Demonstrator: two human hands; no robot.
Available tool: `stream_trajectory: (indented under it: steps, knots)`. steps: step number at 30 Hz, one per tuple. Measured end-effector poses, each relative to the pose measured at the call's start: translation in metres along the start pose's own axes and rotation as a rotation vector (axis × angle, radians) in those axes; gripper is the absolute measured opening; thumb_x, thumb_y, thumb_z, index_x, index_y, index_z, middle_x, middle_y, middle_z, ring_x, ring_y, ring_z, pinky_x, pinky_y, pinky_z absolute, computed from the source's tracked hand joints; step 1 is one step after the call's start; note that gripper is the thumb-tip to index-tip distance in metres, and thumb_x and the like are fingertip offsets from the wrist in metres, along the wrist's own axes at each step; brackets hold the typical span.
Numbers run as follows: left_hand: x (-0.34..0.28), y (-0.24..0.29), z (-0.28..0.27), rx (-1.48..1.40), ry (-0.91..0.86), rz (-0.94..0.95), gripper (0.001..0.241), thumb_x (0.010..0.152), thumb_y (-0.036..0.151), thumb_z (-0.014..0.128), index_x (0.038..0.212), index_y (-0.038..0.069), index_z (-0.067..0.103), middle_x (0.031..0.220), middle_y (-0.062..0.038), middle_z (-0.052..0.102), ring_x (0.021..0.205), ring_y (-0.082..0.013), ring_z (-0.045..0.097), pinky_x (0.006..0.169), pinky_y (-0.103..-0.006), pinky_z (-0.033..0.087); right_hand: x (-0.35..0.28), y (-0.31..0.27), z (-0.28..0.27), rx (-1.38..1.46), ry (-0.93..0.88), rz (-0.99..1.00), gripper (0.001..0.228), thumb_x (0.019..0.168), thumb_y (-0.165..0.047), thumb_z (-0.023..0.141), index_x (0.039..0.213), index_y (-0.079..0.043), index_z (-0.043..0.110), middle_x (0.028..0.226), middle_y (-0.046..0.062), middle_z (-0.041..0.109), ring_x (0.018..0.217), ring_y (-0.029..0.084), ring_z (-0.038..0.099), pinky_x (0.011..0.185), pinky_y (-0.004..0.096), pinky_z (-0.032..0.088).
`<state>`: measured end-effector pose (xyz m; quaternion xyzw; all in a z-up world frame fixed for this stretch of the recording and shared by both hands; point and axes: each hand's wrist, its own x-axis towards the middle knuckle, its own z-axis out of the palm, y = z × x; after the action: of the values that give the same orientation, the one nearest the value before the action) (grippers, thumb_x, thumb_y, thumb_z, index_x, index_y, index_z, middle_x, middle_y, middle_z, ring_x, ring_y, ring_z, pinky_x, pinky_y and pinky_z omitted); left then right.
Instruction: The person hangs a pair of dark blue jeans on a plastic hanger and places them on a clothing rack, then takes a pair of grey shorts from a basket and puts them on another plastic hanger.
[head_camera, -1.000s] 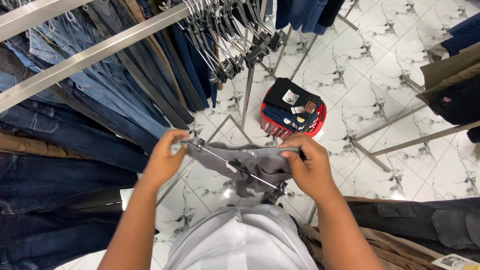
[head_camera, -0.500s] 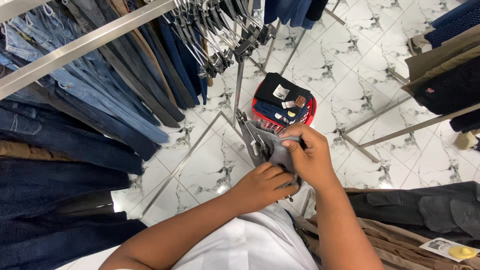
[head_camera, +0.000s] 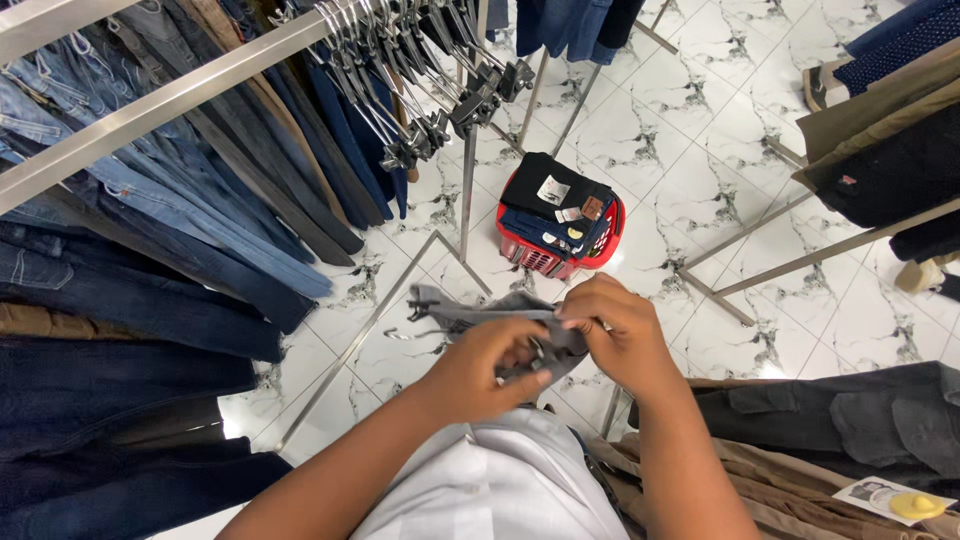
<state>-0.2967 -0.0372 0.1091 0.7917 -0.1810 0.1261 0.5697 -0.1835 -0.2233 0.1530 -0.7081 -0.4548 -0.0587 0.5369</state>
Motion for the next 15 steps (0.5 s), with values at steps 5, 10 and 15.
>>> stream_trajectory:
  steps: [5, 10, 15]
  knots:
    - [0.01, 0.005, -0.024, -0.194, 0.109, -0.195, 0.048, 0.098, 0.023, 0.064, 0.142, 0.007, 0.052, 0.079, -0.004, 0.055, 0.069, -0.0175, 0.058, 0.061, -0.0301, 0.048, 0.002, -0.009, 0.006, -0.042, -0.047, -0.04, 0.018, 0.094, -0.007, 0.069, 0.077, -0.006, 0.074, 0.077, 0.011, 0.07, 0.066, 0.032, 0.065, 0.066, 0.039, 0.055]
    - [0.012, -0.002, -0.032, -0.306, 0.003, -0.253, 0.04, 0.105, 0.027, 0.053, 0.137, 0.003, 0.053, 0.088, -0.012, 0.065, 0.074, -0.0171, 0.062, 0.067, -0.033, 0.051, 0.003, -0.008, 0.007, -0.063, -0.069, -0.057, 0.019, 0.095, -0.003, 0.067, 0.078, -0.007, 0.075, 0.077, 0.01, 0.068, 0.069, 0.032, 0.064, 0.068, 0.04, 0.055]
    - [0.024, 0.024, -0.038, -0.192, 0.032, -0.175, 0.037, 0.102, 0.023, 0.064, 0.13, 0.0, 0.059, 0.105, -0.016, 0.061, 0.083, -0.025, 0.066, 0.074, -0.0387, 0.055, 0.002, -0.005, 0.005, -0.076, -0.065, -0.052, 0.016, 0.094, -0.004, 0.068, 0.08, -0.007, 0.076, 0.078, 0.01, 0.069, 0.071, 0.032, 0.066, 0.069, 0.041, 0.056]
